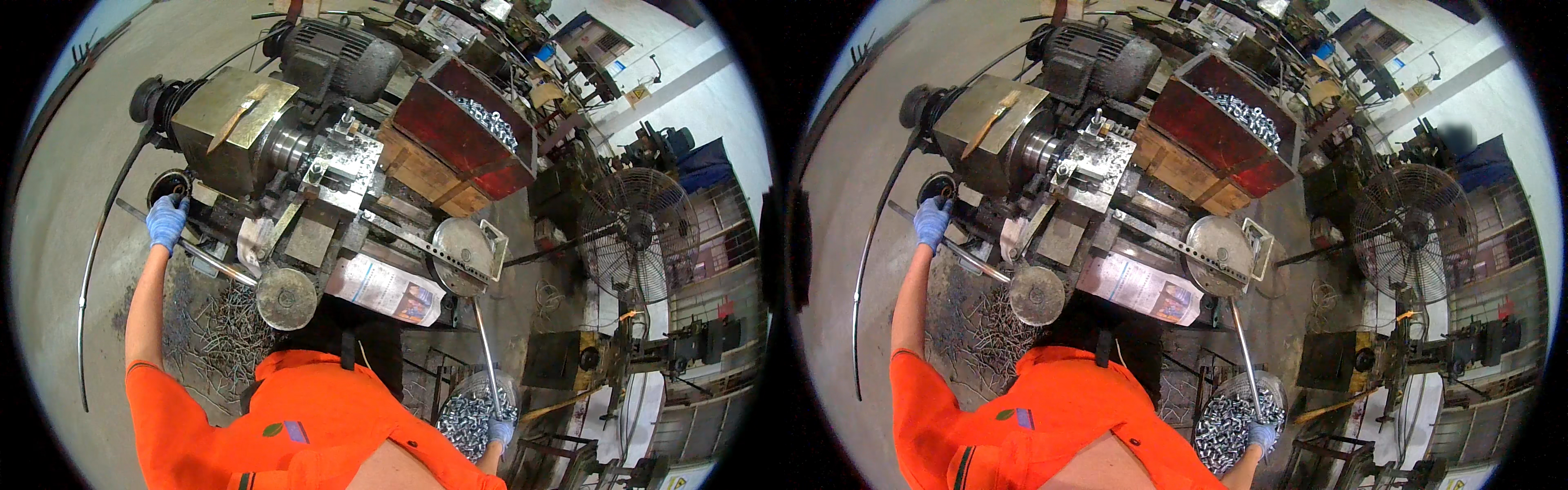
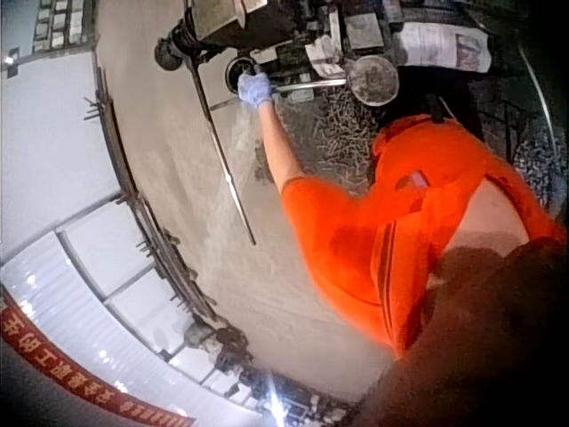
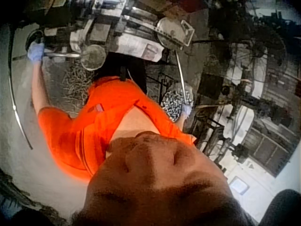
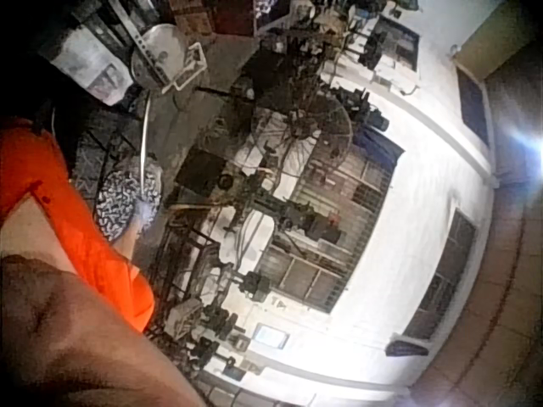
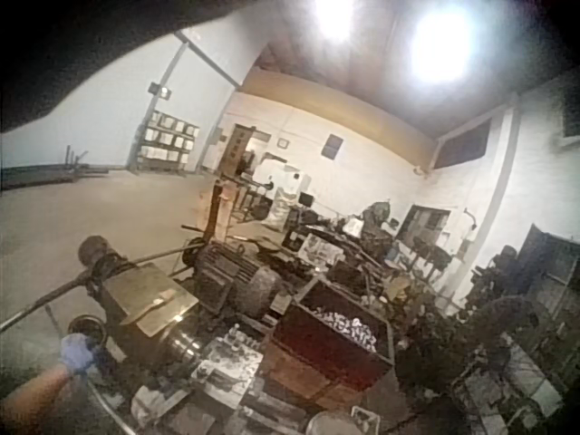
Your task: The person operates a lathe machine by picking small metal cylinders from a bin, inserting them into the chuck, and manipulating a lever to machine the part. They then remove the finished piece and place it into a collection bin before repeating the process.
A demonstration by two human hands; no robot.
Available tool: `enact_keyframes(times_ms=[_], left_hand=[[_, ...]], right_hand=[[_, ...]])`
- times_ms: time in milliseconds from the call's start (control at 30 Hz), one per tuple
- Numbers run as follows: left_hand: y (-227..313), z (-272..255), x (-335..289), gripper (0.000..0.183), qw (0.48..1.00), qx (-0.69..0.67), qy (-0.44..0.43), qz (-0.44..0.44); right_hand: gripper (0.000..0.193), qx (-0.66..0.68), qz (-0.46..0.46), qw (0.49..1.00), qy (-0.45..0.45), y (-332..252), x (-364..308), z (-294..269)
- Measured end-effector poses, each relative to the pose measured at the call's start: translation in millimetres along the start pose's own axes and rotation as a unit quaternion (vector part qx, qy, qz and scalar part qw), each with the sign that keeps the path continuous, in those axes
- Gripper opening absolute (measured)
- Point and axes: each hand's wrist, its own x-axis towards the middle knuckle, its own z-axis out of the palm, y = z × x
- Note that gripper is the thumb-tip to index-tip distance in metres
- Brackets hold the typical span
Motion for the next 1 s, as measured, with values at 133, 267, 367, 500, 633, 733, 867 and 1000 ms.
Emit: enact_keyframes(times_ms=[133,267,367,500,633,733,867,1000], left_hand=[[0.6,-4.8,-1.4,0.032,1.0,0.002,-0.008,0.001],[8.6,-12.4,-2.8,0.031,1.0,-0.006,-0.022,-0.004],[4.8,-8.8,-2.8,0.03,1.0,-0.01,-0.002,0.005],[5.8,-9.5,-2.6,0.03,1.0,-0.013,-0.013,-0.008],[7.6,-10.9,-2.6,0.03,1.0,-0.005,-0.02,-0.014],[5.5,-8.6,-2.5,0.03,1.0,-0.003,-0.013,-0.009],[2.3,-3.9,-1.0,0.031,1.0,-0.01,-0.01,-0.002],[0.1,-4.6,-0.8,0.03,1.0,-0.01,-0.008,0.0]], right_hand=[[0.055,0.026,-0.004,1.0,-0.01,-20.3,-25.6,-27.7],[0.054,0.012,0.032,0.999,-0.019,-16.1,-22.8,-21.8],[0.054,0.009,0.047,0.999,-0.012,-10.4,-16.2,-11.3],[0.049,-0.005,0.032,0.999,0.004,-2.5,-9.5,1.1],[0.053,-0.027,0.022,0.999,0.031,4.5,-7.1,11.5],[0.056,-0.03,0.044,0.998,0.022,4.2,-7.5,13.1],[0.049,0.009,0.067,0.998,-0.018,12.0,-0.1,18.7],[0.049,0.019,0.069,0.997,-0.018,-0.3,-11.8,7.7]])
